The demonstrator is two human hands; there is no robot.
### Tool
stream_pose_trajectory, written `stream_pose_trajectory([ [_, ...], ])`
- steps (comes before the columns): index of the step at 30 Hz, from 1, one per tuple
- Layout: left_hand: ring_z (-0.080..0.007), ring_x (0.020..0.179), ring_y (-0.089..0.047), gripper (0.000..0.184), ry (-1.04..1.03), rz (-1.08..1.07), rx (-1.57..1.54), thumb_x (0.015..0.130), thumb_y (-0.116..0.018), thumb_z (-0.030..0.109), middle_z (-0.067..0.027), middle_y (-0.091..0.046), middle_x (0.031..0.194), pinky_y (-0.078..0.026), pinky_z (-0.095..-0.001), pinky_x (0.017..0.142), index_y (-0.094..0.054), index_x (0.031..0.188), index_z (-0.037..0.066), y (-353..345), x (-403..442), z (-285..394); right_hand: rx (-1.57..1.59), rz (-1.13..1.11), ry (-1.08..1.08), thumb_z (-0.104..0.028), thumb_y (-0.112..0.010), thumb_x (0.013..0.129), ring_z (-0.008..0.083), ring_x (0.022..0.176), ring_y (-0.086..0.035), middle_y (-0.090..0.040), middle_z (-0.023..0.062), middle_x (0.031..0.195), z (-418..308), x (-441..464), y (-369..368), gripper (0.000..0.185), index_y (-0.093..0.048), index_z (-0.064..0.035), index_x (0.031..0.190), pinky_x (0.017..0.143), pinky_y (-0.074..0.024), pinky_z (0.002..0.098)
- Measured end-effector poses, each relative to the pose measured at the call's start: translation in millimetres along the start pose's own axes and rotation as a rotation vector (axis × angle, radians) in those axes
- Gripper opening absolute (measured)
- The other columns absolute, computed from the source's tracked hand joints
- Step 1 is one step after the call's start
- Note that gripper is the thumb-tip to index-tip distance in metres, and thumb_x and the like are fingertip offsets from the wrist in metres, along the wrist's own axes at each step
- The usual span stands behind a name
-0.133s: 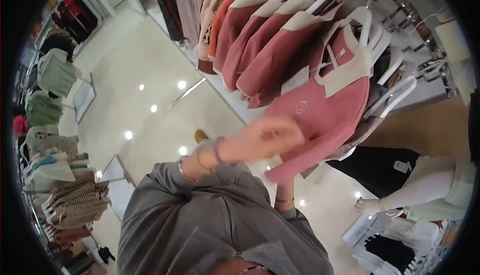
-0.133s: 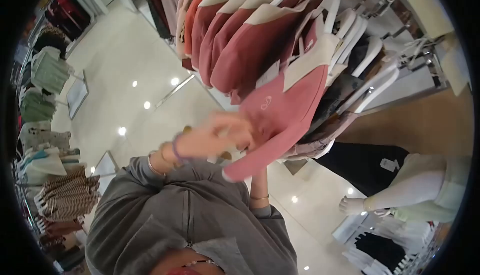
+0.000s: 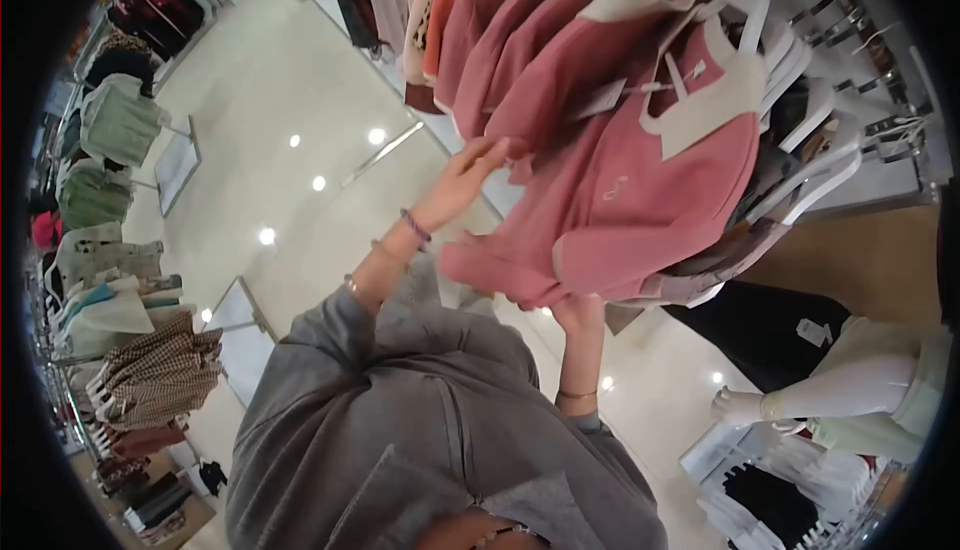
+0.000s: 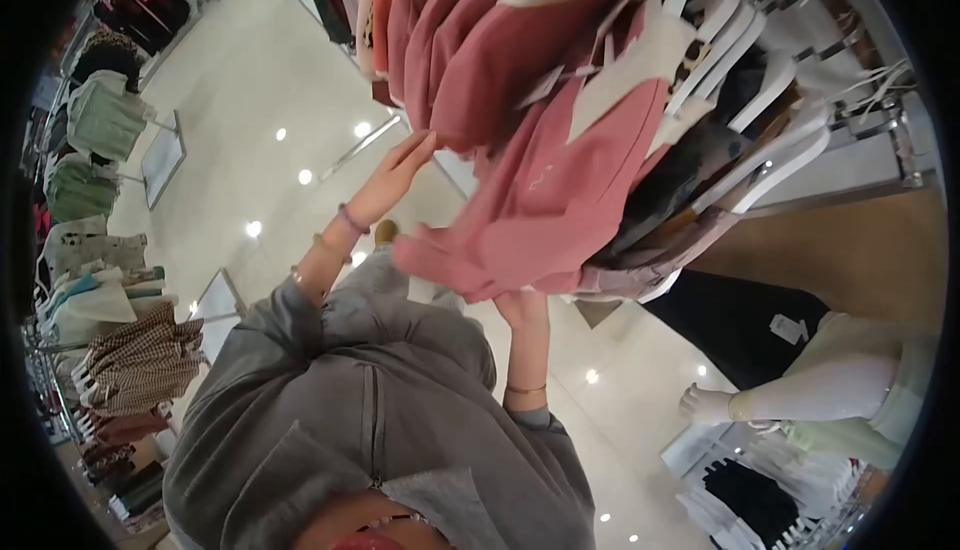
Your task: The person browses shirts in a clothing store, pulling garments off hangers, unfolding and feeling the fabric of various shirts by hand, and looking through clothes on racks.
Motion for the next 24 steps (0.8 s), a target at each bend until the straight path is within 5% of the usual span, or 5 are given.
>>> stream_pose_trajectory([
  [4,-0.0141,0.114,-0.046,0.068,0.562,-0.142,-0.25,0.091,-0.029,0.058,-0.0051,-0.045,0.131,-0.034,-0.0266,0.099,-0.035,0.135,0.006,-3,-36,-149,0.278,0.087,0.094,-0.027,-0.05,0.09,0.0277,0.126,-0.034,-0.036,0.0082,0.138,-8,-19,17,0.052,-0.034,-0.0047,0.133,0.106,-0.0292,0.041],
  [7,-0.0139,0.113,-0.048,0.068,0.876,-0.24,-0.59,0.09,-0.035,0.057,-0.0047,-0.044,0.131,-0.04,-0.0278,0.096,-0.035,0.135,0.006,-53,-70,-55,0.302,0.152,0.169,-0.024,-0.05,0.091,0.0258,0.125,-0.036,-0.037,0.0073,0.137,-1,-18,26,0.049,-0.035,-0.0043,0.132,0.104,-0.032,0.0392],
  [11,-0.0145,0.107,-0.053,0.069,0.631,-0.431,-0.263,0.087,-0.053,0.048,-0.0099,-0.05,0.125,-0.045,-0.0299,0.09,-0.033,0.135,0.002,-37,-60,-53,0.221,0.249,0.165,-0.019,-0.051,0.091,0.0237,0.123,-0.04,-0.038,0.0074,0.135,-3,-30,-15,0.046,-0.036,-0.0033,0.131,0.1,-0.0361,0.0366],
  [21,-0.0149,0.078,-0.059,0.044,0.125,0.003,0.422,0.082,-0.063,0.037,-0.0109,-0.064,0.087,-0.047,-0.0286,0.074,-0.057,0.107,0.001,70,-111,16,-0.888,0.742,0.818,-0.025,-0.044,0.096,0.0165,0.099,-0.051,-0.057,0.0134,0.109,35,-93,-91,0.04,-0.05,0.0096,0.114,0.087,-0.0386,0.0288],
  [24,-0.0155,0.085,-0.058,0.046,0.143,-0.055,0.191,0.082,-0.063,0.037,-0.0089,-0.063,0.093,-0.046,-0.0298,0.077,-0.055,0.109,0.0,101,-122,12,-0.847,0.772,0.82,-0.024,-0.045,0.095,0.0161,0.099,-0.051,-0.057,0.013,0.108,50,-104,-98,0.039,-0.051,0.01,0.113,0.088,-0.0384,0.0287],
])
Point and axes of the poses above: each hand's wrist, its own x-axis towards the middle knuckle, its own y-axis out of the back of the hand, z = x × y, the point moved 4 cm from there along x, towards the middle knuckle
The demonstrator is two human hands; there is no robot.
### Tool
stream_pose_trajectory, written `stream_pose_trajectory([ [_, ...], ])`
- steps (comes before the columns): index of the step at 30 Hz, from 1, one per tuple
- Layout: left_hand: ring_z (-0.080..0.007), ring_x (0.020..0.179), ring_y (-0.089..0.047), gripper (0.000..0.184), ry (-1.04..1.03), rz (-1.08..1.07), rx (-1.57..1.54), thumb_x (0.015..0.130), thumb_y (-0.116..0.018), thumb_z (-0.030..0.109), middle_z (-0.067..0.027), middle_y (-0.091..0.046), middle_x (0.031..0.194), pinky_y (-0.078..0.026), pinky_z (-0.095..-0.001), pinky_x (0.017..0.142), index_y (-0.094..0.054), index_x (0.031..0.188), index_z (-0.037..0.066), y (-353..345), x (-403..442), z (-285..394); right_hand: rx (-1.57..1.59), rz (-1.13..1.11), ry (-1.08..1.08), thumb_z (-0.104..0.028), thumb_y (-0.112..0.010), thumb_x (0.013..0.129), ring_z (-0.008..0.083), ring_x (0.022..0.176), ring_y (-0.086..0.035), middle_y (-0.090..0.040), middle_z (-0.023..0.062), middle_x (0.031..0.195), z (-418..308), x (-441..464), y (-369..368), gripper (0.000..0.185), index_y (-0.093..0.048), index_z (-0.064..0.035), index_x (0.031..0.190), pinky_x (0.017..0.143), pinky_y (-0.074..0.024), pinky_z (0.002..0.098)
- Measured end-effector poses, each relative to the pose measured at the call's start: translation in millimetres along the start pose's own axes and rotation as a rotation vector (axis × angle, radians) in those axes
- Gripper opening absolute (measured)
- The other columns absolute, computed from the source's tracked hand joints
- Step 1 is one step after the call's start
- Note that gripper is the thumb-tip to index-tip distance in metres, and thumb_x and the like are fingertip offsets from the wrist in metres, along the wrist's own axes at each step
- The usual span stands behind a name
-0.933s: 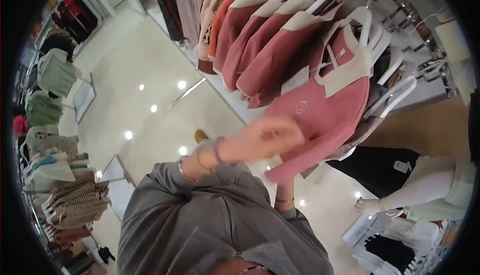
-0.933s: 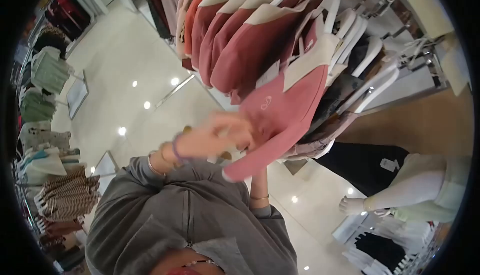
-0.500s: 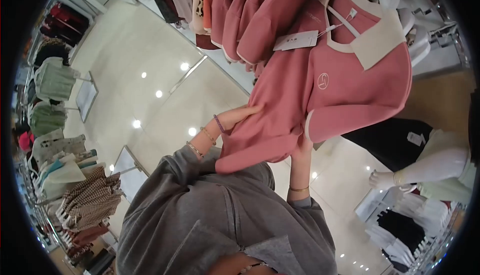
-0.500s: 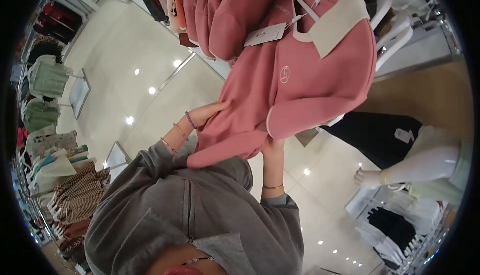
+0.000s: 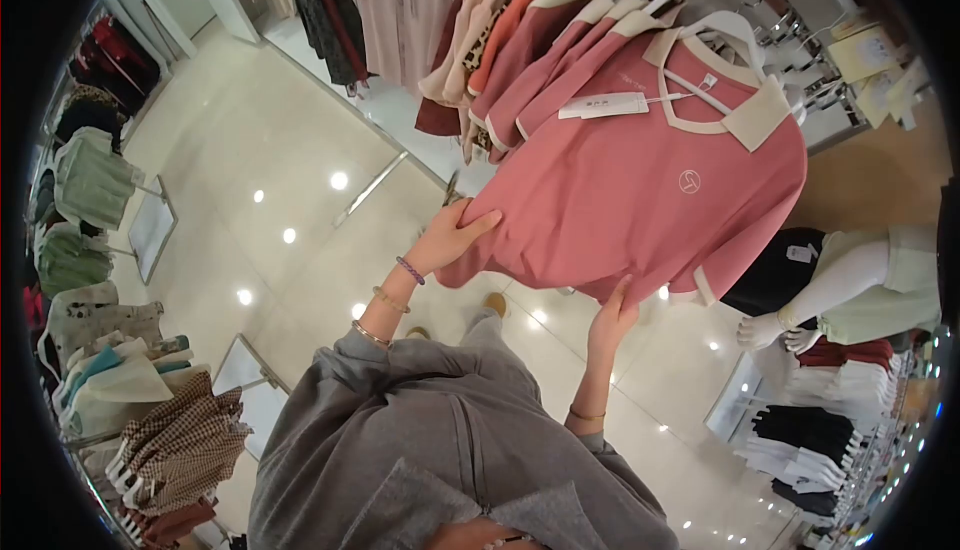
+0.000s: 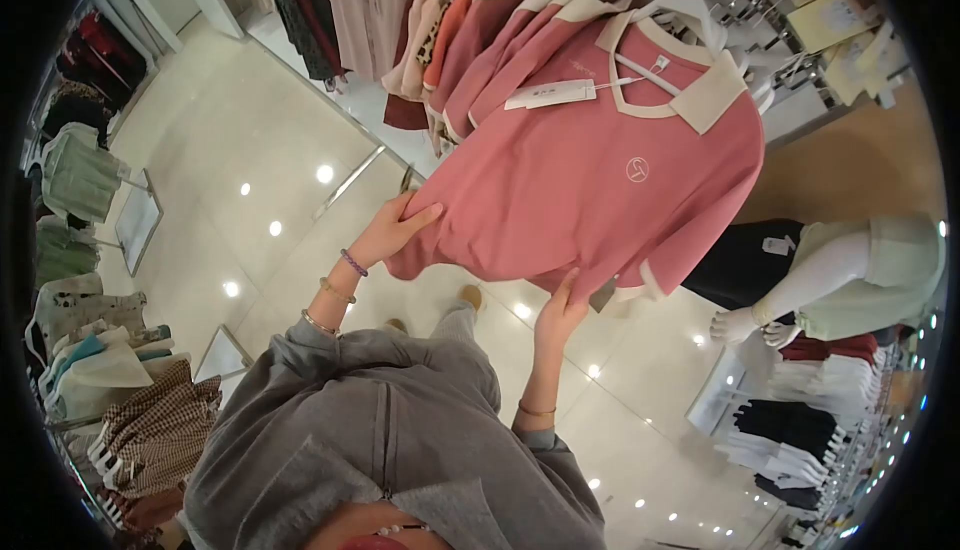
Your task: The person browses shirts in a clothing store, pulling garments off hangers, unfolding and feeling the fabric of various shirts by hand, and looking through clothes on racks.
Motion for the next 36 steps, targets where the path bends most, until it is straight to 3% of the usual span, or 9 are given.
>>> stream_pose_trajectory([
  [7,-0.0136,0.097,-0.054,0.054,-0.067,-0.153,-0.135,0.085,-0.061,0.034,-0.0106,-0.057,0.109,-0.045,-0.0275,0.083,-0.046,0.12,-0.005,17,-39,24,0.623,-0.099,-0.364,-0.026,-0.05,0.093,0.0182,0.106,-0.05,-0.053,0.0105,0.117,-23,-44,-5,0.041,-0.048,0.0069,0.117,0.094,-0.0367,0.0314],
  [10,-0.0118,0.095,-0.054,0.054,0.177,-0.291,-0.493,0.086,-0.06,0.034,-0.0085,-0.058,0.108,-0.045,-0.026,0.081,-0.047,0.121,-0.004,14,-63,26,0.339,-0.378,-0.466,-0.023,-0.059,0.088,0.0185,0.112,-0.046,-0.049,0.0106,0.122,-7,-77,-26,0.048,-0.042,0.0054,0.124,0.095,-0.0357,0.0319],
  [13,-0.0104,0.091,-0.055,0.05,0.318,-0.535,-0.453,0.086,-0.06,0.035,-0.0054,-0.059,0.105,-0.046,-0.0248,0.08,-0.051,0.119,-0.001,18,-73,6,0.087,-0.614,-0.318,-0.022,-0.067,0.081,0.0174,0.11,-0.046,-0.049,0.0113,0.12,-5,-112,-60,0.06,-0.039,0.0034,0.127,0.093,-0.038,0.0311],
  [18,-0.0082,0.082,-0.055,0.046,0.218,-0.302,-0.311,0.088,-0.057,0.038,-0.0027,-0.061,0.092,-0.046,-0.0235,0.073,-0.057,0.111,-0.001,40,-65,-27,0.748,-0.628,-0.603,-0.014,-0.063,0.08,0.0203,0.113,-0.046,-0.048,0.0091,0.124,-32,-140,-67,0.056,-0.038,0.001,0.128,0.099,-0.0334,0.0355],
  [22,-0.0057,0.07,-0.05,0.046,0.168,-0.14,-0.278,0.089,-0.054,0.042,0.0009,-0.056,0.076,-0.043,-0.0212,0.064,-0.06,0.101,-0.002,59,-58,-63,1.554,-0.888,-0.582,-0.003,-0.054,0.079,0.0235,0.115,-0.047,-0.049,0.01,0.125,-42,-144,-46,0.05,-0.039,-0.0003,0.127,0.1,-0.034,0.0408],
  [24,-0.0059,0.072,-0.049,0.044,0.225,-0.09,-0.216,0.09,-0.052,0.04,0.0002,-0.056,0.076,-0.043,-0.0212,0.067,-0.06,0.102,-0.002,73,-60,-62,1.508,-0.729,-0.573,0.0,-0.051,0.078,0.0236,0.114,-0.048,-0.049,0.0112,0.125,-70,-144,-41,0.049,-0.04,-0.0013,0.126,0.1,-0.0345,0.0427],
  [27,-0.008,0.079,-0.053,0.043,-0.072,0.036,-0.237,0.092,-0.05,0.037,-0.0028,-0.06,0.085,-0.044,-0.023,0.073,-0.058,0.106,-0.003,87,-58,-50,1.186,-0.494,-0.495,-0.003,-0.051,0.082,0.0237,0.114,-0.049,-0.049,0.0117,0.125,-54,-144,-21,0.047,-0.039,-0.0015,0.127,0.098,-0.0383,0.0424],
  [30,-0.0107,0.089,-0.056,0.044,0.098,0.022,-0.713,0.092,-0.05,0.035,-0.0064,-0.061,0.099,-0.045,-0.0248,0.08,-0.055,0.111,-0.005,92,-69,-31,0.934,-0.172,-0.624,-0.008,-0.053,0.085,0.0238,0.112,-0.05,-0.049,0.0116,0.124,-47,-141,-1,0.047,-0.037,-0.001,0.129,0.095,-0.0422,0.0401],
  [36,-0.0137,0.101,-0.054,0.05,0.144,0.117,-0.709,0.092,-0.05,0.038,-0.0095,-0.058,0.111,-0.043,-0.0253,0.086,-0.051,0.117,-0.005,91,-66,-32,0.386,-0.128,-0.347,-0.017,-0.053,0.09,0.0201,0.11,-0.05,-0.049,0.0096,0.123,-67,-128,-1,0.045,-0.037,0.0011,0.129,0.091,-0.043,0.034],
])
Point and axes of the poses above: each hand's wrist, its own x-axis towards the middle knuckle, its own y-axis out of the back of the hand, z = x × y, the point moved 4 cm from there along x, towards the middle knuckle
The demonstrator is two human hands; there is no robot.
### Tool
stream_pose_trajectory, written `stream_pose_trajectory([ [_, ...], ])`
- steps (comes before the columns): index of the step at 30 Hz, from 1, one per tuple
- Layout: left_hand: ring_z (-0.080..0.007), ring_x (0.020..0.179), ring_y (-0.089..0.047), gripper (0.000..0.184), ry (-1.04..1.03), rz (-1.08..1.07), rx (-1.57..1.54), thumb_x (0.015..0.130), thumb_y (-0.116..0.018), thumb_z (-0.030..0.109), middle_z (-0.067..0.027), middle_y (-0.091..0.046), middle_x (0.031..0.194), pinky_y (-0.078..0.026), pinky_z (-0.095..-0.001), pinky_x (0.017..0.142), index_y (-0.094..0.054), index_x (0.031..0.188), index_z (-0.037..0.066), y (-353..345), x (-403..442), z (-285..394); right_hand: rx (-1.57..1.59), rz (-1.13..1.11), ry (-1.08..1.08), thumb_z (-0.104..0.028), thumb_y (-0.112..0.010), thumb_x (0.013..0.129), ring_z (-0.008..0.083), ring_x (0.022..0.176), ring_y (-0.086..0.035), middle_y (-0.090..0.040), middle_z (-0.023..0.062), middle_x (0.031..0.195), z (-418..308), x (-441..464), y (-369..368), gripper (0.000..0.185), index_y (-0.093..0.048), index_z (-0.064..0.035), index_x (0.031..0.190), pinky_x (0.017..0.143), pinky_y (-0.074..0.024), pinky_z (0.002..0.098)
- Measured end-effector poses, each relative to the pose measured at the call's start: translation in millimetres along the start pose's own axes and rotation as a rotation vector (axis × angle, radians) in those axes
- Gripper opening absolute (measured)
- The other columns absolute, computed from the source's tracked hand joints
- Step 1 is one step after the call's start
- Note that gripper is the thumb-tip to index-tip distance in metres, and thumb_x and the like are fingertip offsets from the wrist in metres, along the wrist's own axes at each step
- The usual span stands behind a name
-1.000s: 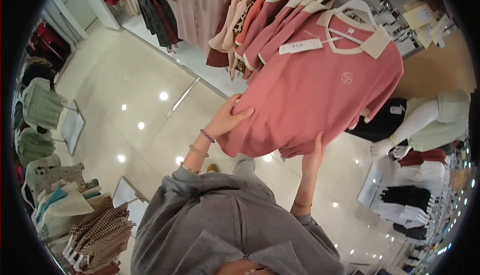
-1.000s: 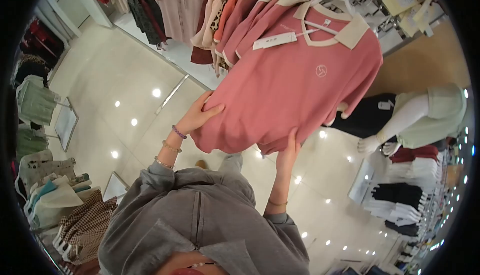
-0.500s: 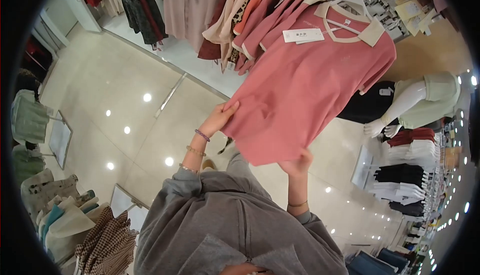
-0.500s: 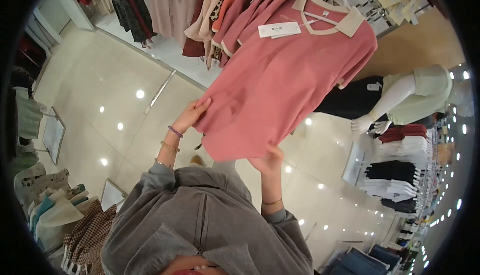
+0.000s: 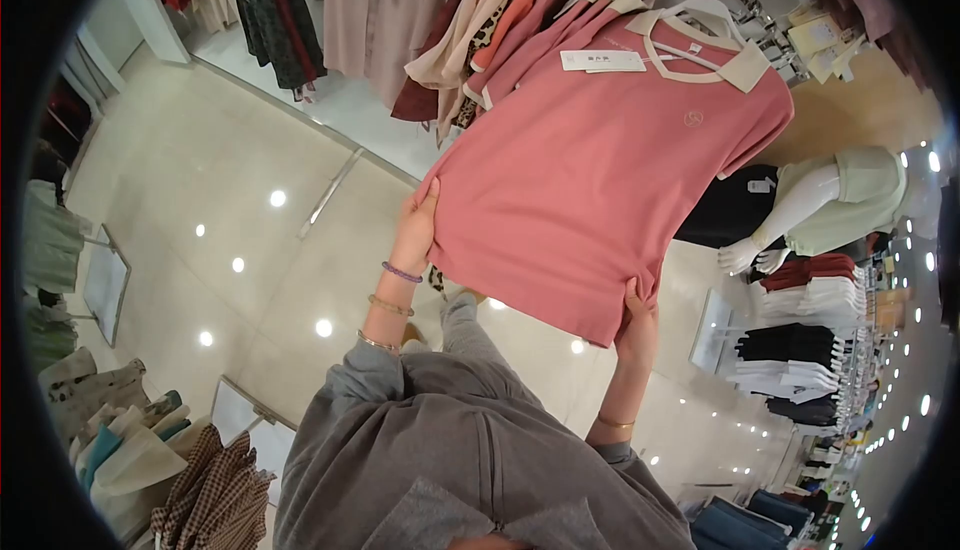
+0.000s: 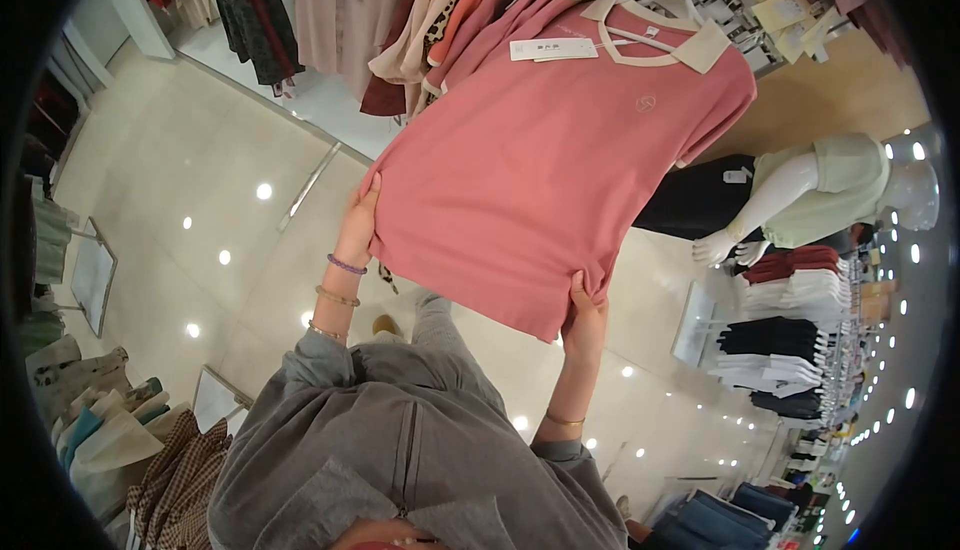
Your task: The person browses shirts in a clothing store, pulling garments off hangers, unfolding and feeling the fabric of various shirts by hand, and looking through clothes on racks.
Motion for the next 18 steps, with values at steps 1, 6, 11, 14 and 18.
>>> stream_pose_trajectory([
  [1,-0.0143,0.102,-0.053,0.051,0.034,0.017,-0.037,0.092,-0.049,0.039,-0.0101,-0.057,0.112,-0.043,-0.0255,0.087,-0.051,0.118,-0.005,-3,1,-5,-0.051,0.018,0.027,-0.019,-0.053,0.091,0.0192,0.109,-0.05,-0.049,0.0094,0.123,1,4,-1,0.045,-0.038,0.0011,0.128,0.09,-0.0428,0.0334],
  [6,-0.0176,0.108,-0.05,0.06,0.029,0.046,0.08,0.09,-0.048,0.044,-0.0118,-0.054,0.12,-0.04,-0.0265,0.09,-0.048,0.121,-0.007,-17,11,-47,-0.018,0.152,-0.019,-0.025,-0.051,0.093,0.0171,0.108,-0.05,-0.051,0.0089,0.12,11,22,-26,0.042,-0.042,0.0009,0.125,0.09,-0.0421,0.0315],
  [11,-0.0147,0.095,-0.055,0.048,0.061,-0.269,0.406,0.091,-0.051,0.033,-0.0106,-0.061,0.105,-0.043,-0.0266,0.084,-0.048,0.122,-0.003,-43,-1,-82,-0.263,-0.043,-0.023,-0.029,-0.053,0.091,0.0139,0.105,-0.049,-0.051,0.0097,0.116,38,62,-53,0.044,-0.045,0.0028,0.12,0.089,-0.0419,0.0309],
  [14,-0.0084,0.082,-0.053,0.038,0.122,-0.41,0.454,0.091,-0.052,0.03,-0.0044,-0.06,0.09,-0.044,-0.0248,0.074,-0.053,0.111,-0.002,-64,-4,-79,-0.528,-0.27,-0.123,-0.027,-0.055,0.091,0.0122,0.088,-0.055,-0.057,0.0075,0.096,53,86,-85,0.037,-0.052,0.0048,0.109,0.075,-0.0462,0.0253],
  [18,-0.005,0.078,-0.051,0.029,0.119,-0.449,0.526,0.09,-0.055,0.026,-0.0022,-0.059,0.086,-0.044,-0.0226,0.07,-0.057,0.102,0.0,-68,32,-86,-0.443,-0.286,0.171,-0.025,-0.058,0.087,0.0119,0.058,-0.051,-0.055,0.0051,0.062,68,137,-103,0.032,-0.058,0.0066,0.081,0.055,-0.0435,0.0271],
])
Point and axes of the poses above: each hand's wrist, its own x-axis towards the middle knuckle, its own y-axis out of the back of the hand, z = x × y, the point moved 4 cm from there along x, towards the middle knuckle
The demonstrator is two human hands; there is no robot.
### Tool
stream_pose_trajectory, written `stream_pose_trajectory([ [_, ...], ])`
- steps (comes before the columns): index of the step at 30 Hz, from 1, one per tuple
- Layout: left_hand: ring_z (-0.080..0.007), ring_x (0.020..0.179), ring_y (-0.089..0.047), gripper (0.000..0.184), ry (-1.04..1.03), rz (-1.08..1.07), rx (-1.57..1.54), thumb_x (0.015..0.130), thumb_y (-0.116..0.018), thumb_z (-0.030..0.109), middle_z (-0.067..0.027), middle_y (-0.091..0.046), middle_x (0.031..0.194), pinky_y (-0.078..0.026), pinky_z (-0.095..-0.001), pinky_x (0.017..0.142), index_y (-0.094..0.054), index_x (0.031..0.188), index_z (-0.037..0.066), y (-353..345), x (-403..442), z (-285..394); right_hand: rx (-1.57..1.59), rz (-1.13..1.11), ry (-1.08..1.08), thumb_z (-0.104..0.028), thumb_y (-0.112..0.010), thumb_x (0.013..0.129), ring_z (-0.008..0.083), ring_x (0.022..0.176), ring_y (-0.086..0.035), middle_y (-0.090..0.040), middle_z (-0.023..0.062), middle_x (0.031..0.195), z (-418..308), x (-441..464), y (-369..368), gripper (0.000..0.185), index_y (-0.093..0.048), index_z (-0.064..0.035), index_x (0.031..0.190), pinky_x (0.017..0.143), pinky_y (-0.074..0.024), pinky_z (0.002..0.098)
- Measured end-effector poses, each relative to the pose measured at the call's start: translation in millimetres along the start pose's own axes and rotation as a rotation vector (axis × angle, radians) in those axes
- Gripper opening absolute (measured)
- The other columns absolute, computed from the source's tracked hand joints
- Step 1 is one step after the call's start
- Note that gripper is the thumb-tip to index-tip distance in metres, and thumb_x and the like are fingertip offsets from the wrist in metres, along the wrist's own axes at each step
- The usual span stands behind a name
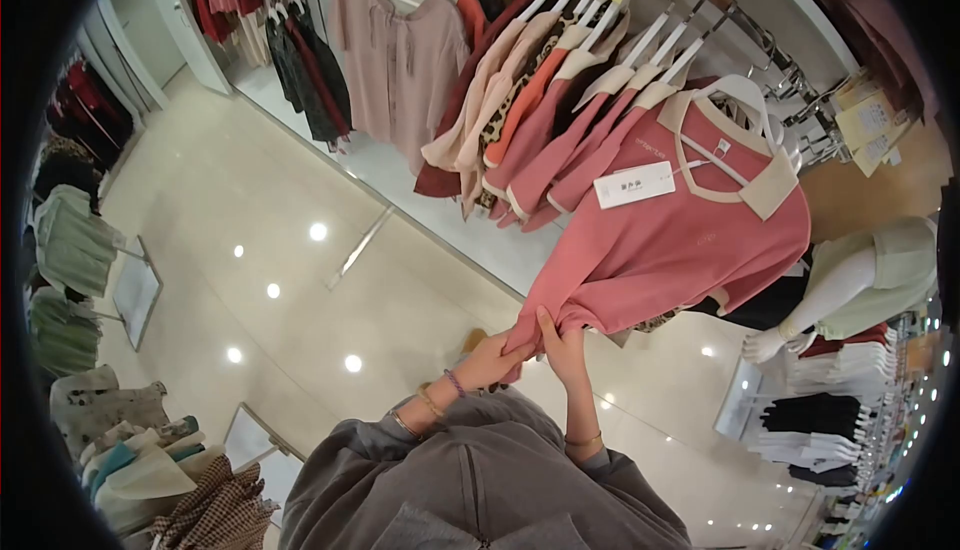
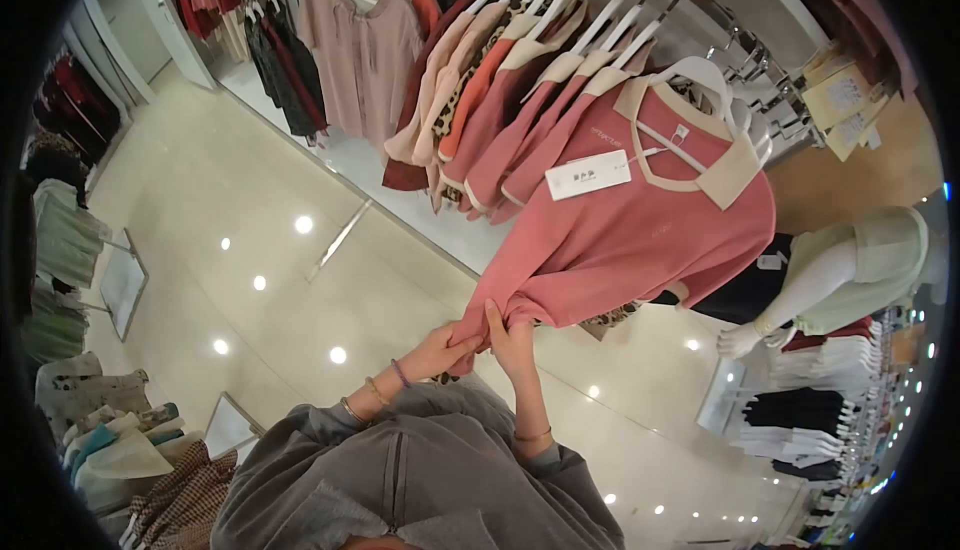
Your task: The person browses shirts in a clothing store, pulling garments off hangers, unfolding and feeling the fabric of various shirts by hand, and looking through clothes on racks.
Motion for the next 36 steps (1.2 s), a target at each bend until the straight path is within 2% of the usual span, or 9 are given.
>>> stream_pose_trajectory([
  [3,-0.0058,0.078,-0.051,0.025,0.137,-0.003,0.16,0.089,-0.057,0.023,-0.0022,-0.059,0.086,-0.044,-0.0233,0.069,-0.059,0.101,0.001,17,26,16,-0.131,0.054,0.04,-0.021,-0.06,0.085,0.0148,0.056,-0.05,-0.054,0.0086,0.061,36,35,16,0.028,-0.057,0.0054,0.077,0.054,-0.0418,0.0306],
  [7,-0.0096,0.07,-0.052,0.025,-0.226,0.065,0.157,0.086,-0.061,0.022,-0.0044,-0.058,0.084,-0.045,-0.0257,0.061,-0.057,0.103,0.004,39,77,38,-0.314,0.187,0.157,-0.015,-0.06,0.083,0.0213,0.057,-0.052,-0.055,0.0149,0.064,73,73,47,0.021,-0.056,0.0044,0.075,0.054,-0.0408,0.0348],
  [11,-0.0122,0.075,-0.053,0.031,-0.474,0.583,0.419,0.083,-0.063,0.014,-0.0063,-0.057,0.098,-0.047,-0.0274,0.064,-0.054,0.111,0.004,100,133,85,-0.331,0.087,0.085,-0.013,-0.059,0.081,0.0288,0.059,-0.052,-0.053,0.0184,0.064,122,94,80,0.02,-0.054,0.0049,0.074,0.058,-0.0411,0.0381],
  [16,-0.0187,0.068,-0.054,0.035,-0.917,0.821,0.55,0.08,-0.065,0.02,-0.0099,-0.057,0.085,-0.046,-0.0312,0.062,-0.054,0.107,0.002,123,191,177,-0.534,-0.007,-0.048,-0.012,-0.056,0.081,0.0345,0.07,-0.058,-0.055,0.0239,0.073,111,89,94,0.017,-0.054,0.0047,0.085,0.064,-0.0435,0.0408],
  [19,-0.0244,0.066,-0.057,0.034,-0.462,0.685,0.579,0.079,-0.065,0.022,-0.0141,-0.059,0.076,-0.045,-0.0332,0.062,-0.056,0.104,0.001,114,220,168,-0.579,-0.327,0.015,-0.021,-0.063,0.08,0.024,0.07,-0.06,-0.059,0.0183,0.074,118,89,82,0.026,-0.058,0.0041,0.087,0.064,-0.0457,0.034],
  [25,-0.0351,0.055,-0.047,0.027,-0.501,0.43,0.538,0.083,-0.06,0.028,-0.0177,-0.046,0.061,-0.041,-0.0353,0.054,-0.055,0.077,0.002,39,193,175,-0.18,-0.302,0.013,-0.02,-0.06,0.085,0.0241,0.094,-0.061,-0.062,0.0163,0.1,9,100,50,0.037,-0.054,0.0032,0.113,0.083,-0.0473,0.0331],
  [28,-0.0167,0.07,-0.052,0.022,-0.582,0.281,0.663,0.083,-0.062,0.022,-0.0116,-0.053,0.078,-0.044,-0.0274,0.066,-0.059,0.085,0.0,30,182,193,0.119,-0.252,0.145,-0.009,-0.061,0.083,0.0198,0.104,-0.055,-0.055,0.0137,0.112,-20,127,24,0.044,-0.045,0.0027,0.123,0.087,-0.0444,0.0317],
  [31,-0.021,0.089,-0.05,0.026,-0.883,0.21,0.598,0.084,-0.062,0.024,-0.0137,-0.048,0.1,-0.042,-0.029,0.077,-0.059,0.082,-0.002,17,171,213,0.361,-0.111,0.296,-0.001,-0.061,0.081,0.0189,0.107,-0.052,-0.051,0.0097,0.116,-49,151,-4,0.05,-0.04,0.0011,0.127,0.087,-0.043,0.0316],
  [36,-0.028,0.099,-0.045,0.032,-0.682,-0.075,0.231,0.083,-0.063,0.03,-0.0161,-0.045,0.112,-0.028,-0.0349,0.093,-0.058,0.069,0.002,6,160,220,0.507,0.079,0.26,-0.003,-0.06,0.082,0.0193,0.107,-0.052,-0.05,0.01,0.116,-55,181,-34,0.05,-0.039,0.0009,0.127,0.088,-0.0428,0.0318],
])
Point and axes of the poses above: each hand's wrist, its own x-axis towards the middle knuckle, its own y-axis out of the back of the hand, z = x × y, the point moved 4 cm from there along x, towards the middle knuckle
